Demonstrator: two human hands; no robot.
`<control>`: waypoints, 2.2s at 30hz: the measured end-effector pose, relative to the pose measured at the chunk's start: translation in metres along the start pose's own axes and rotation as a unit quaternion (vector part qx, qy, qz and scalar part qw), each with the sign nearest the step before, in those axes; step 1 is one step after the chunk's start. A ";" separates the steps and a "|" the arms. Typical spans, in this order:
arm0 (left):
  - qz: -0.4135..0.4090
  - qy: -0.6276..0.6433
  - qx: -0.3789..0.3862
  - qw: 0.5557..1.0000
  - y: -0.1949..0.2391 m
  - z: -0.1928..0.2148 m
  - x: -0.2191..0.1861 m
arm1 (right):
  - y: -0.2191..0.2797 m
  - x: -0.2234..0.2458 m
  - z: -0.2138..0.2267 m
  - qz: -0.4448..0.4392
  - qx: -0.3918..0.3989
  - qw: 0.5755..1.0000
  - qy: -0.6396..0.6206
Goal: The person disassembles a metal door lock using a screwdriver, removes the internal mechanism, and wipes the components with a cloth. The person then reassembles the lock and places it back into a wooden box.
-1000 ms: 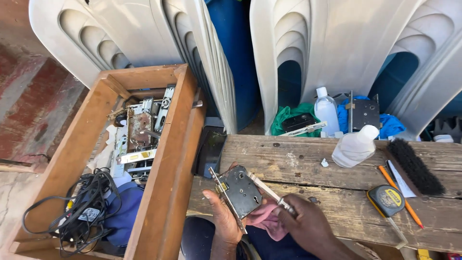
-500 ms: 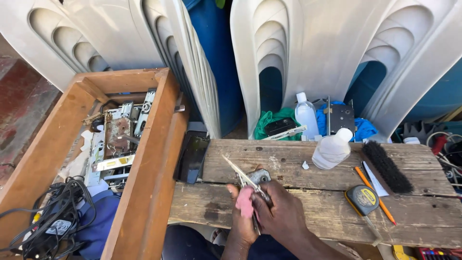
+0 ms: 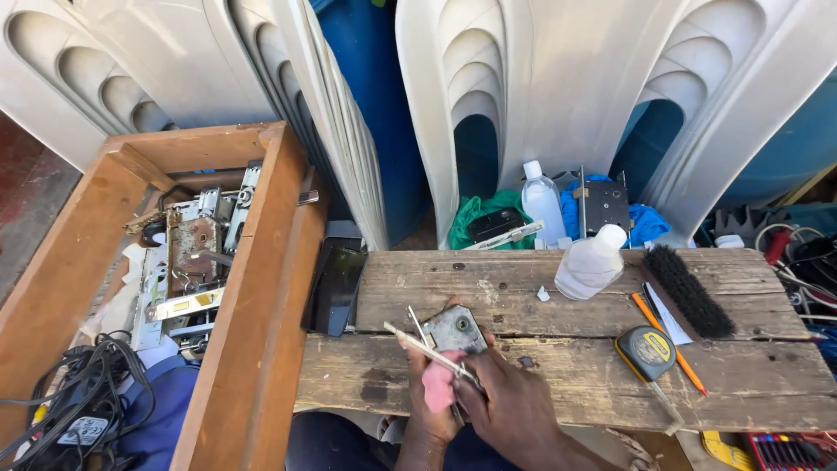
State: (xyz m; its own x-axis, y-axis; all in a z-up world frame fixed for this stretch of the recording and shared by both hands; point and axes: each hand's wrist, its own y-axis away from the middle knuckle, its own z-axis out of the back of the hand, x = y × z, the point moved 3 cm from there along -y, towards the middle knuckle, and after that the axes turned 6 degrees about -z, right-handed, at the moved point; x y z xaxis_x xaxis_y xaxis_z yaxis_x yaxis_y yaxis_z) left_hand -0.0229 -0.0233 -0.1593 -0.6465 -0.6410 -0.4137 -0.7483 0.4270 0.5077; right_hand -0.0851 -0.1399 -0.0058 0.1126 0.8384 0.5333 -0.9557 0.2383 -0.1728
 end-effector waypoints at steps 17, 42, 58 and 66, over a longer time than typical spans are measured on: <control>-0.077 -0.032 0.123 0.989 0.067 -0.121 -0.038 | -0.007 -0.034 -0.001 -0.137 -0.043 0.989 -0.024; -0.090 0.024 0.064 0.994 0.067 -0.124 -0.044 | -0.046 -0.034 -0.008 -0.272 0.027 0.803 -0.530; -0.083 -0.074 -0.164 0.980 0.078 -0.154 -0.061 | -0.055 -0.048 0.055 -0.292 0.020 0.916 -0.276; -0.165 -0.200 -0.050 0.965 0.071 -0.145 -0.047 | -0.037 -0.045 0.036 -0.277 0.118 0.838 -0.455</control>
State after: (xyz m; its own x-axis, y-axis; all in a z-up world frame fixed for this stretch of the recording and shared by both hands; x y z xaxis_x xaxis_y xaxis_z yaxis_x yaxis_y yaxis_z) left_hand -0.0238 -0.0558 0.0058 -0.3971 -0.4263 -0.8128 -0.9176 0.1654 0.3615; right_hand -0.0648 -0.2039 0.0069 0.4057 -0.1160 0.9066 -0.8647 0.2727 0.4218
